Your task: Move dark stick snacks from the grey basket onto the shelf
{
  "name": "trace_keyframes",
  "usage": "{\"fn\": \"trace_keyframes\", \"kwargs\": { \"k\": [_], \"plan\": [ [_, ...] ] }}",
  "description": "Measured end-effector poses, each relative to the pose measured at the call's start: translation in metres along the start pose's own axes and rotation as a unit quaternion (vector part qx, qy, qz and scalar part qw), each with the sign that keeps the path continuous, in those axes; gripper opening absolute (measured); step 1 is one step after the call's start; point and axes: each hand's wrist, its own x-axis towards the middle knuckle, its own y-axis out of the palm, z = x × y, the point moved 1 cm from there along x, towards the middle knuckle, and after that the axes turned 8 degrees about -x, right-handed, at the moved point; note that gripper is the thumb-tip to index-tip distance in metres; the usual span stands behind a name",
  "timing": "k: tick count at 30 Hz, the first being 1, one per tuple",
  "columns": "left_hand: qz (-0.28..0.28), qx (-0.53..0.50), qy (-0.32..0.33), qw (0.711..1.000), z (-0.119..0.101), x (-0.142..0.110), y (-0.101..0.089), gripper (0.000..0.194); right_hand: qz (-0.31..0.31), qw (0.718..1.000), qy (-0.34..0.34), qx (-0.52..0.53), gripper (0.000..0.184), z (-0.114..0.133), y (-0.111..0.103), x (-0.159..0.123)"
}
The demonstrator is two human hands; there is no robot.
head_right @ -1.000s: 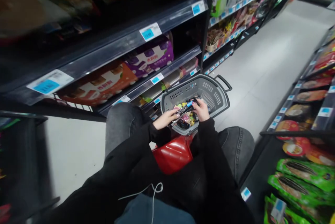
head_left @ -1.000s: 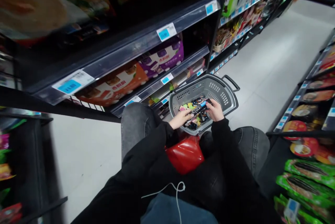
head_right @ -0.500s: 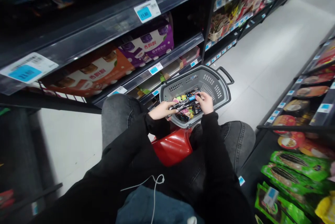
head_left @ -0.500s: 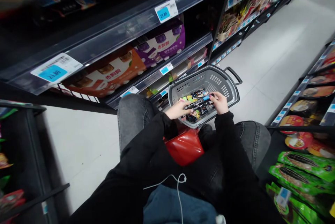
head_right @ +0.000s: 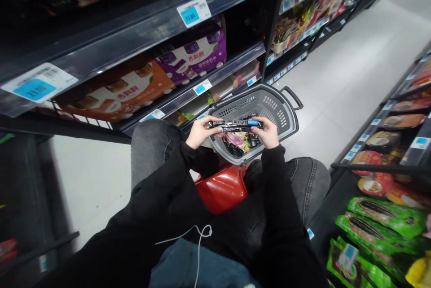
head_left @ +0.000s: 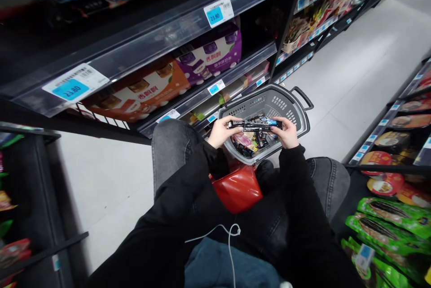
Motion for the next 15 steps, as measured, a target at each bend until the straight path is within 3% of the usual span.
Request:
{"fn": "trace_keyframes", "kwargs": {
  "k": [3,10,15],
  "plan": [
    [-0.008,0.025,0.014,1.000,-0.001,-0.001,-0.001,0.054,-0.007,1.000,0.004,-0.016,0.031,-0.001,-0.001,0.000],
    [-0.052,0.130,0.087,0.986,-0.005,0.000,-0.003,0.024,-0.029,0.996,-0.026,-0.079,0.026,-0.010,-0.008,0.005],
    [-0.030,0.146,0.085,0.985,-0.002,0.002,-0.001,0.028,-0.043,0.991,-0.055,-0.112,0.033,-0.012,-0.011,0.008]
  ]
}}
